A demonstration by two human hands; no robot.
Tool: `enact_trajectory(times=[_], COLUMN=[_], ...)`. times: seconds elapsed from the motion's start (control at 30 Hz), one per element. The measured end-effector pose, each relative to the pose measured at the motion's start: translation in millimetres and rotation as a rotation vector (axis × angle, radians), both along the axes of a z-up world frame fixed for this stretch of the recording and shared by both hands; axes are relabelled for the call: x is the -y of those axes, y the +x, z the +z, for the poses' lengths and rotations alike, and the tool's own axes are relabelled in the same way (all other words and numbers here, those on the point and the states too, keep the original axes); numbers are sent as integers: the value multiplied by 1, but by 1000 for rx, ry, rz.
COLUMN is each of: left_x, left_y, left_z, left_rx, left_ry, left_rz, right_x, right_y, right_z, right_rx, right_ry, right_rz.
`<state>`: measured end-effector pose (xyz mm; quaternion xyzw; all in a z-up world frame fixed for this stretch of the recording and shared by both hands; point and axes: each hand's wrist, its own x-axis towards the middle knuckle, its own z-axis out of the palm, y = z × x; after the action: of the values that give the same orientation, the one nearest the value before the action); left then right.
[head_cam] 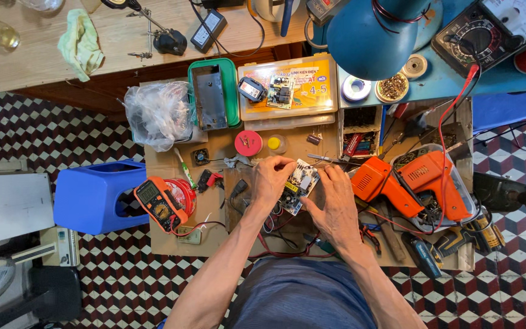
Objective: The person works on a small circuit board at a cluttered electronics workbench. They use pliers to trim a component lead, then use a heat gun to apply heat to the board's surface. The person flips the board over to inspect the other side and continues to apply heat to specific areas.
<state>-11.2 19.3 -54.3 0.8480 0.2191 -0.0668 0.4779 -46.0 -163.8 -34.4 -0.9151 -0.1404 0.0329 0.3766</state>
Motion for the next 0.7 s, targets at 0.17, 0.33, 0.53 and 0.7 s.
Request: enact_trajectory(times=[0.17,0.33,0.53,0.7], left_x=[0,3,2,2], left_y=[-1,-3,0,0], left_z=[6,8,6,7], left_rx=[49,56,3,-30], left_ry=[26,17,-47,-31], left_rz=[-30,-25,-7,-3], right_x=[0,1,0,1], right_y=[0,0,0,0], right_z=[0,0,1,2], right_rx=[-22,-35,-35,-40], right_ry=[-18,-10,-6,4], right_rz=[3,2,-1,3])
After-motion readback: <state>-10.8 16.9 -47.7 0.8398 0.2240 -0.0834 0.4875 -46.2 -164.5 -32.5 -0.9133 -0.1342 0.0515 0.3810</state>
